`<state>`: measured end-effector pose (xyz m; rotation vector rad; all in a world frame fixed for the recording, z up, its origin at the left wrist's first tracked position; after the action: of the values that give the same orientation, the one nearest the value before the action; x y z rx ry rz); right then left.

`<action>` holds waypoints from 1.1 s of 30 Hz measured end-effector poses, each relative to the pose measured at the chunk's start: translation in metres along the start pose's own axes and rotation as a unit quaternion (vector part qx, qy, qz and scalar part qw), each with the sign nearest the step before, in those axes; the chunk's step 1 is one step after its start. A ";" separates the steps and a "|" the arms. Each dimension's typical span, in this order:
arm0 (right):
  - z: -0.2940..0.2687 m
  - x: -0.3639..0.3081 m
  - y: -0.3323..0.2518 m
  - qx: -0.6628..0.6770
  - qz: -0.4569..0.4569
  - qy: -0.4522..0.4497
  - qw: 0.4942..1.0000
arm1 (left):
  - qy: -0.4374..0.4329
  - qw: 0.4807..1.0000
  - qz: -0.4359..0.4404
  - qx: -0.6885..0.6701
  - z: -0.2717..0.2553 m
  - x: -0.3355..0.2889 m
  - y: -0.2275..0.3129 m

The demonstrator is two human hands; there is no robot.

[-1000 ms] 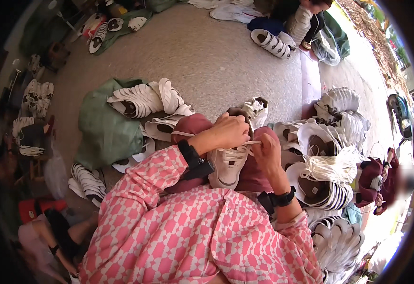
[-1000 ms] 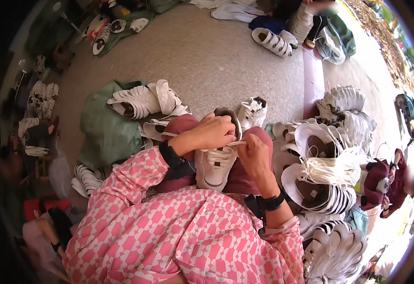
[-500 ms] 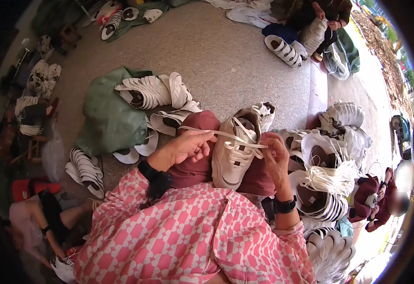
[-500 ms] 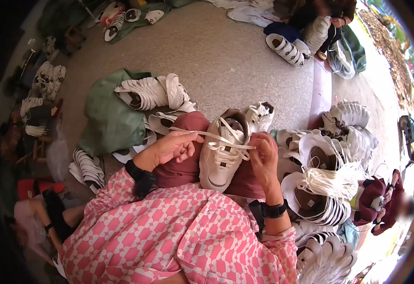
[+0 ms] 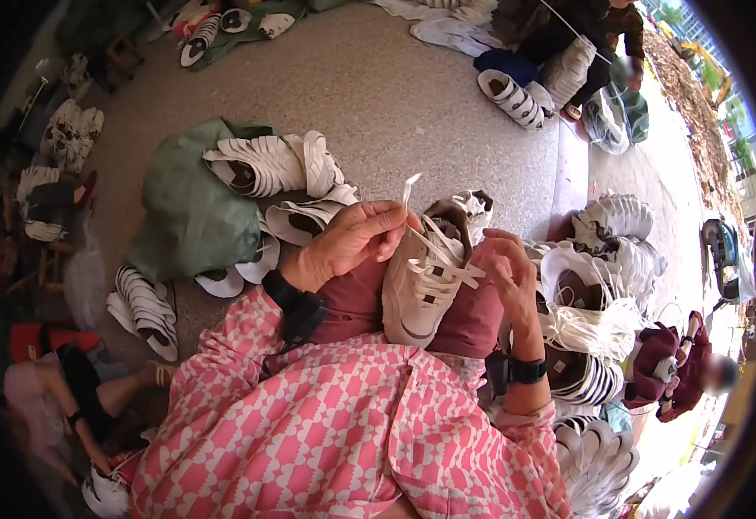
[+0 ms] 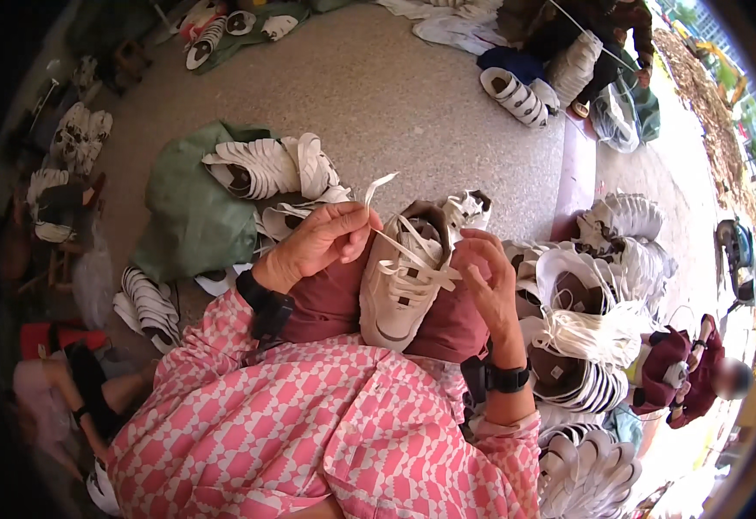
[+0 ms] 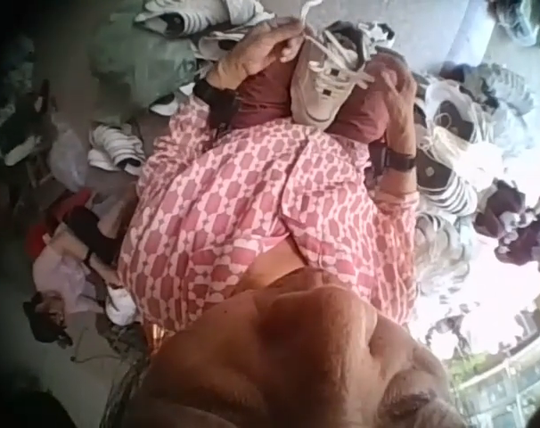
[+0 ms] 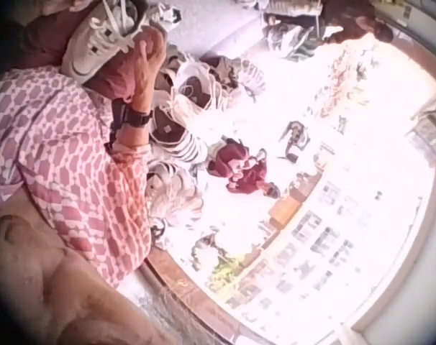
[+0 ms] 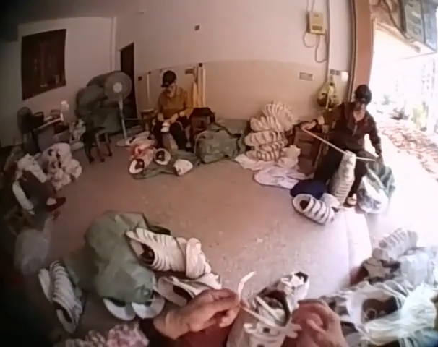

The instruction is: The recorder is threading laces into a shoe and organizing shoe parts while sitting on the floor.

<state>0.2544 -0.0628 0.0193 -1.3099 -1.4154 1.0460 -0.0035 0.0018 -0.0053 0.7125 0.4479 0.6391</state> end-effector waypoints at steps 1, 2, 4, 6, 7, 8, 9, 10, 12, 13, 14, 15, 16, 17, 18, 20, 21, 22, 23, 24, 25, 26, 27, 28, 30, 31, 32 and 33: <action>0.002 0.004 -0.005 -0.048 -0.047 -0.025 0.997 | 0.007 1.000 -0.002 0.007 -0.001 0.000 0.002; 0.004 0.009 -0.007 -0.048 -0.049 -0.025 0.997 | 0.011 1.000 -0.001 -0.009 -0.002 0.000 0.003; 0.013 0.015 -0.010 -0.137 -0.075 -0.087 0.984 | 0.015 1.000 0.000 -0.024 -0.009 0.000 0.003; 0.020 0.019 -0.009 -0.184 -0.077 -0.107 0.974 | -0.007 0.993 0.035 -0.114 -0.019 -0.002 0.006; 0.024 0.020 -0.008 -0.229 -0.079 -0.127 0.962 | 0.001 0.993 0.027 -0.111 -0.025 -0.004 0.005; 0.026 0.021 -0.007 -0.228 -0.079 -0.130 0.962 | 0.041 0.989 0.054 -0.134 -0.033 -0.007 0.007; 0.030 0.021 -0.007 -0.240 -0.109 -0.141 0.954 | 0.082 0.981 0.081 -0.156 -0.041 -0.011 0.009; 0.032 0.022 -0.007 -0.261 -0.145 -0.154 0.942 | 0.060 0.981 0.096 -0.155 -0.045 -0.013 0.013; 0.032 0.024 -0.005 -0.251 -0.140 -0.162 0.944 | 0.097 0.974 0.107 -0.172 -0.052 -0.021 0.017; 0.033 0.025 -0.004 -0.262 -0.144 -0.167 0.939 | 0.127 0.968 0.116 -0.183 -0.055 -0.025 0.019; 0.033 0.026 -0.004 -0.251 -0.140 -0.171 0.942 | 0.134 0.963 0.116 -0.203 -0.057 -0.028 0.021; 0.034 0.027 -0.004 -0.252 -0.143 -0.174 0.941 | 0.115 0.965 0.117 -0.204 -0.056 -0.029 0.022; 0.035 0.028 -0.005 -0.264 -0.144 -0.174 0.938 | 0.130 0.958 0.132 -0.217 -0.058 -0.031 0.024; 0.036 0.028 -0.006 -0.254 -0.145 -0.177 0.940 | 0.145 0.951 0.147 -0.230 -0.060 -0.032 0.025; 0.039 0.029 -0.008 -0.279 -0.163 -0.171 0.931 | 0.146 0.950 0.148 -0.232 -0.062 -0.032 0.026; 0.042 0.029 -0.012 -0.305 -0.182 -0.167 0.920 | 0.139 0.942 0.178 -0.249 -0.067 -0.033 0.032; 0.044 0.028 -0.014 -0.301 -0.200 -0.177 0.915 | 0.147 0.939 0.182 -0.252 -0.071 -0.034 0.034; 0.046 0.028 -0.016 -0.297 -0.219 -0.187 0.911 | 0.051 0.955 0.161 -0.243 -0.067 -0.033 0.037; 0.047 0.029 -0.016 -0.296 -0.220 -0.189 0.910 | -0.050 0.960 0.145 -0.232 -0.063 -0.034 0.038; 0.047 0.030 -0.017 -0.289 -0.222 -0.187 0.912 | -0.045 0.962 0.140 -0.230 -0.063 -0.034 0.038; 0.047 0.030 -0.017 -0.284 -0.233 -0.184 0.912 | 0.012 0.982 0.090 -0.165 -0.062 -0.033 0.033; 0.047 0.032 -0.016 -0.282 -0.225 -0.187 0.914 | 0.069 0.992 0.039 -0.097 -0.061 -0.032 0.026; 0.047 0.035 -0.014 -0.284 -0.206 -0.172 0.920 | 0.069 0.992 0.040 -0.098 -0.056 -0.029 0.022; 0.046 0.037 -0.012 -0.290 -0.191 -0.157 0.924 | 0.117 0.993 0.003 0.032 -0.051 -0.025 0.014; 0.048 0.040 -0.010 -0.295 -0.183 -0.167 0.923 | 0.163 0.973 -0.032 0.161 -0.039 -0.013 -0.001; 0.047 0.041 -0.008 -0.311 -0.175 -0.174 0.918 | 0.136 0.944 0.014 0.300 -0.029 -0.005 -0.005; 0.048 0.042 -0.008 -0.304 -0.178 -0.174 0.920 | 0.106 0.894 0.058 0.432 -0.020 0.001 -0.009; 0.048 0.043 -0.008 -0.304 -0.186 -0.184 0.916 | 0.107 0.894 0.060 0.431 -0.016 0.006 -0.014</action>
<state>0.2046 -0.0207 0.0198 -1.2133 -2.3055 0.6248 -0.0037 0.0052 -0.0272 1.5312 0.9200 0.6257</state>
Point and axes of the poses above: each hand's wrist, its own x-axis towards the middle knuckle, its own z-axis out of the palm, y = z × x, the point moved 3 cm from there along x, towards the middle knuckle, and after that the axes turned 5 degrees about -z, right-handed, at the moved point
